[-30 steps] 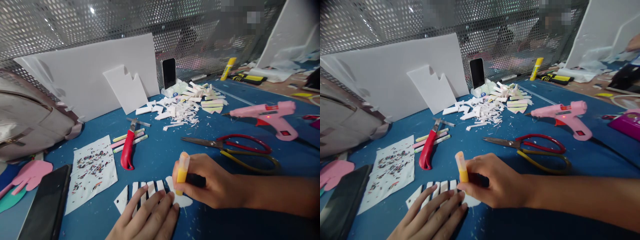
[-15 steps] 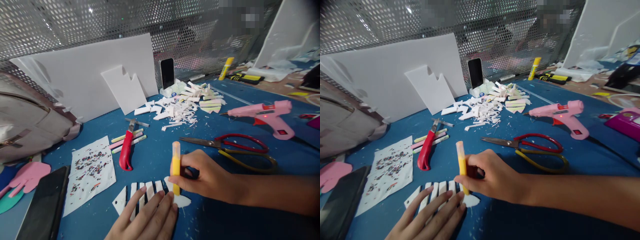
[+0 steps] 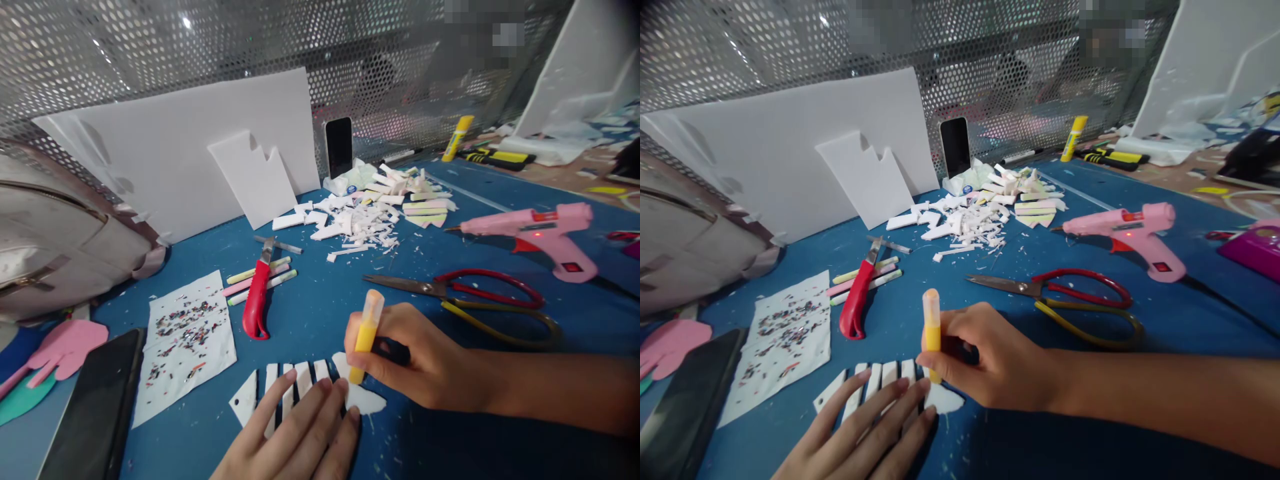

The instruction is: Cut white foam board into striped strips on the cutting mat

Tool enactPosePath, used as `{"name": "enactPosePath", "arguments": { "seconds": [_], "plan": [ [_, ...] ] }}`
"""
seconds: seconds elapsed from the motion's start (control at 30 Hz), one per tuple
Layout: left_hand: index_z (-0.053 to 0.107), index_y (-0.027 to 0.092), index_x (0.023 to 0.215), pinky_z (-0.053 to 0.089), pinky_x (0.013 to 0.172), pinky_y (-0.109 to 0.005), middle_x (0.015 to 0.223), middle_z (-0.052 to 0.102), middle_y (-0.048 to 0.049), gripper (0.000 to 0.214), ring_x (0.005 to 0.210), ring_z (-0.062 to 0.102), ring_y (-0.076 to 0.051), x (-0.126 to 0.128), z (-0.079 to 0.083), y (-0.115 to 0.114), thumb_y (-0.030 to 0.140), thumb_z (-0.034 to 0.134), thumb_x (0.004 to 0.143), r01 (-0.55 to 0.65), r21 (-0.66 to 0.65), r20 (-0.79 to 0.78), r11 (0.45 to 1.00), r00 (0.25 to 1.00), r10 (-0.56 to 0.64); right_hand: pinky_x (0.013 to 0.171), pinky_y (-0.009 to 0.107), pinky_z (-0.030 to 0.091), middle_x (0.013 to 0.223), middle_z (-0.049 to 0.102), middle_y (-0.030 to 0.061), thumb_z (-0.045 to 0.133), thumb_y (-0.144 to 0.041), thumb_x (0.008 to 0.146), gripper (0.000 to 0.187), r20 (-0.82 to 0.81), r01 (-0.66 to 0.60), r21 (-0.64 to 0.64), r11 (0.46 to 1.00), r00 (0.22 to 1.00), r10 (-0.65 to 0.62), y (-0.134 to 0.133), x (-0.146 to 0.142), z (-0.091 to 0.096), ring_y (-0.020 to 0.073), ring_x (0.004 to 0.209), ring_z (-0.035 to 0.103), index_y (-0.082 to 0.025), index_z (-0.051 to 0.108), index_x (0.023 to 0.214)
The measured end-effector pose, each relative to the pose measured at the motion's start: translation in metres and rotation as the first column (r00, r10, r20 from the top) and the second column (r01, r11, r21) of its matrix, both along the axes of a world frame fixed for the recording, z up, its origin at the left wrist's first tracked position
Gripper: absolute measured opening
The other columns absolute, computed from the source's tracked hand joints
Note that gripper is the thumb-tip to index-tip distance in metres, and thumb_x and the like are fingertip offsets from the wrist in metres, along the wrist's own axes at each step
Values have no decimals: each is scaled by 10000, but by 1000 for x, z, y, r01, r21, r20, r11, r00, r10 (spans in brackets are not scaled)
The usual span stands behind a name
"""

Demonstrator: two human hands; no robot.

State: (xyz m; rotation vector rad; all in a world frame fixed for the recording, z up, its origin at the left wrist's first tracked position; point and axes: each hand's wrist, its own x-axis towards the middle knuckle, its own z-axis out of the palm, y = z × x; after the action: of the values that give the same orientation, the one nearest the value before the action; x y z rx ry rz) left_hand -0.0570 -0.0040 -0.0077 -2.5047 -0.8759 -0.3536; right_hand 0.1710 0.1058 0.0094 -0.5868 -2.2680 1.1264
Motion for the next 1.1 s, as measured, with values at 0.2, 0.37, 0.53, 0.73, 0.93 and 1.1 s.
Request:
{"name": "enactPosePath", "arguments": {
  "seconds": [0.2,0.37,0.53,0.73,0.93,1.1],
  "plan": [
    [655,237,1256,76,1248,-503,1311,659,-7,305,1483,245,-261,0,1,0,262,466,1017,7,0,-2,1000,1000,-7,618,227,420,733,642,18,572,-251,961,165,-86,-46,139,989,995,58,1,-1,-3,115,643,577,-166,568,820],
    [681,244,1212,94,1260,-468,1279,679,28,297,1486,248,-231,4,-4,-3,230,451,1026,-29,-22,94,999,995,31,653,234,441,761,653,20,611,-175,937,124,-155,-38,259,965,985,80,-4,-3,-4,118,665,587,-180,521,852],
    [676,274,1214,115,1264,-474,1332,642,83,278,1466,295,-219,8,-8,-3,202,503,1008,-37,23,98,999,995,35,645,234,434,767,647,23,593,-159,939,132,-129,-30,235,972,990,62,-4,-3,-6,119,677,584,-177,517,833],
    [675,254,1207,84,1259,-505,1356,627,50,257,1475,276,-237,4,-2,2,241,515,1007,16,19,20,1000,1000,-16,610,236,425,731,645,26,592,-223,942,145,-95,15,75,997,995,-8,1,-1,-4,116,631,578,-154,569,817],
    [674,229,1207,88,1257,-519,1338,641,22,250,1480,264,-260,2,-2,4,266,542,999,43,27,-5,999,999,-43,626,243,422,758,635,34,524,-196,968,155,-108,-22,28,999,994,25,2,-2,1,117,648,561,-148,567,827],
    [666,247,1212,129,1256,-504,1357,629,30,252,1455,328,-238,1,-7,4,285,587,976,36,57,4,998,999,-36,614,237,410,760,609,25,525,-196,970,135,-53,-60,0,998,997,60,3,-1,0,116,645,532,-151,561,848]
  ]
}}
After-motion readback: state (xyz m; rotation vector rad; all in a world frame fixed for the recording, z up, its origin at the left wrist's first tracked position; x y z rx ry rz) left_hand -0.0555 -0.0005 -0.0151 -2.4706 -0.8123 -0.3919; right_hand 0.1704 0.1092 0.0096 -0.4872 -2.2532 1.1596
